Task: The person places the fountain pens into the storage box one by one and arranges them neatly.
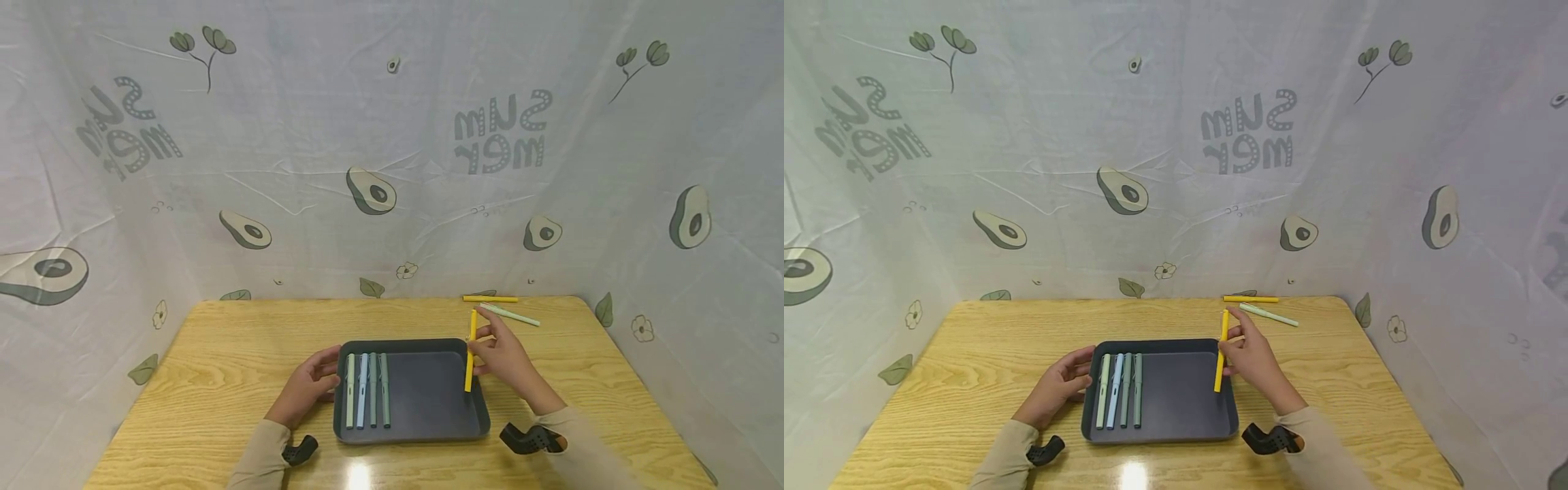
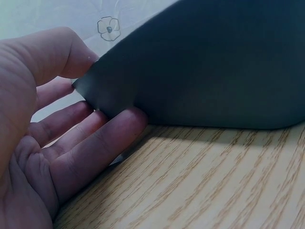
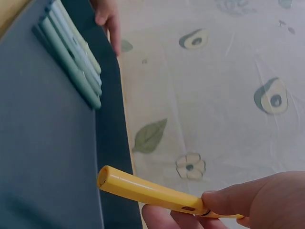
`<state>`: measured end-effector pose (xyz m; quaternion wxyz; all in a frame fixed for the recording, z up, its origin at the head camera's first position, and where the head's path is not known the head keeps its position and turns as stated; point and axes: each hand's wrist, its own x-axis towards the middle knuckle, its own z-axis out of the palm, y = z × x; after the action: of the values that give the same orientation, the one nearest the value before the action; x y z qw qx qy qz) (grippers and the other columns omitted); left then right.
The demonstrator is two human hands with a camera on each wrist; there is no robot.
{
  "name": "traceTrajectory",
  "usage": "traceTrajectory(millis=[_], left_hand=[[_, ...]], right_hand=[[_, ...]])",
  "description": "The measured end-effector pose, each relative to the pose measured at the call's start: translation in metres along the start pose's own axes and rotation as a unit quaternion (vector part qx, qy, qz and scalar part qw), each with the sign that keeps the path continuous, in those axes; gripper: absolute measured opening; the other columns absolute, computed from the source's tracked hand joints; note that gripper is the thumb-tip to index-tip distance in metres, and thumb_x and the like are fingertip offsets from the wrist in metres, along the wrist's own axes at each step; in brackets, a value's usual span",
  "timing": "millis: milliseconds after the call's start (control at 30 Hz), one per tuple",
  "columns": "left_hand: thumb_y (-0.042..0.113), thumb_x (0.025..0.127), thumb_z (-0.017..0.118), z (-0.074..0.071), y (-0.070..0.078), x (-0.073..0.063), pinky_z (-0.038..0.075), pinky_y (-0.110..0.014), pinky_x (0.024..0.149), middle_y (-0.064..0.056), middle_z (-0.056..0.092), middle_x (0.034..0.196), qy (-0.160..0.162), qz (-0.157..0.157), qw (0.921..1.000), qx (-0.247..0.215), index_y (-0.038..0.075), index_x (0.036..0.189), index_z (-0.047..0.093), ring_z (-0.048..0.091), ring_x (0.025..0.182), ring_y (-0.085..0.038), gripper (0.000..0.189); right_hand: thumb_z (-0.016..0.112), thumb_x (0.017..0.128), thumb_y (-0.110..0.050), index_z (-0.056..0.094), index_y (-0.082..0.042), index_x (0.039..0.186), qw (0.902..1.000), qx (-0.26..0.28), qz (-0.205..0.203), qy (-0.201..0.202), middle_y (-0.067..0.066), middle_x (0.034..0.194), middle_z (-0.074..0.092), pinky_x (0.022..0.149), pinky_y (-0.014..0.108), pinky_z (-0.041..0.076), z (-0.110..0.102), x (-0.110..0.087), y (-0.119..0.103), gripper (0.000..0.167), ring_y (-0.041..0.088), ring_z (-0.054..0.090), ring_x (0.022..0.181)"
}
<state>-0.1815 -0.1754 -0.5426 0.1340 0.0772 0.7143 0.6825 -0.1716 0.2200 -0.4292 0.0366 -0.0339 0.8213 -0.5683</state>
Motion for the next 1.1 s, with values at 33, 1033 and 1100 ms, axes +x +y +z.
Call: traceTrajectory(millis=[33, 1033, 1100], left_hand=[[0.004, 0.096, 0.068, 0.0, -0.001, 0.0, 0.061, -0.043, 0.082, -0.02, 0.054, 0.147, 0.003, -0.001, 1.0, 0.001, 0.012, 0.154, 0.047, 0.059, 0.128, -0.034, 0.062], [0.006, 0.097, 0.068, 0.001, 0.001, -0.001, 0.06, -0.042, 0.082, -0.022, 0.055, 0.147, -0.003, 0.001, 1.0, -0.003, 0.01, 0.155, 0.045, 0.059, 0.127, -0.033, 0.063], [0.006, 0.096, 0.068, 0.001, 0.001, -0.001, 0.06, -0.042, 0.081, -0.022, 0.056, 0.146, -0.001, 0.0, 1.0, -0.004, 0.011, 0.154, 0.045, 0.059, 0.127, -0.033, 0.063]], right_hand=[[0.062, 0.1, 0.002, 0.025, -0.015, 0.164, 1.0, 0.001, 0.002, -0.003, 0.023, 0.12, 0.051, 0.063, 0.044, 0.063, 0.005, 0.0, 0.0, 0.075, 0.028, 0.066, 0.093], [0.066, 0.092, 0.008, 0.038, 0.004, 0.154, 0.9885, -0.071, 0.03, -0.13, 0.014, 0.091, 0.056, 0.053, 0.039, 0.058, 0.114, 0.011, 0.007, 0.068, 0.024, 0.062, 0.062], [0.066, 0.091, 0.008, 0.039, 0.004, 0.154, 0.9879, -0.073, 0.037, -0.131, 0.013, 0.089, 0.056, 0.053, 0.038, 0.058, 0.115, 0.013, 0.008, 0.069, 0.023, 0.062, 0.061]])
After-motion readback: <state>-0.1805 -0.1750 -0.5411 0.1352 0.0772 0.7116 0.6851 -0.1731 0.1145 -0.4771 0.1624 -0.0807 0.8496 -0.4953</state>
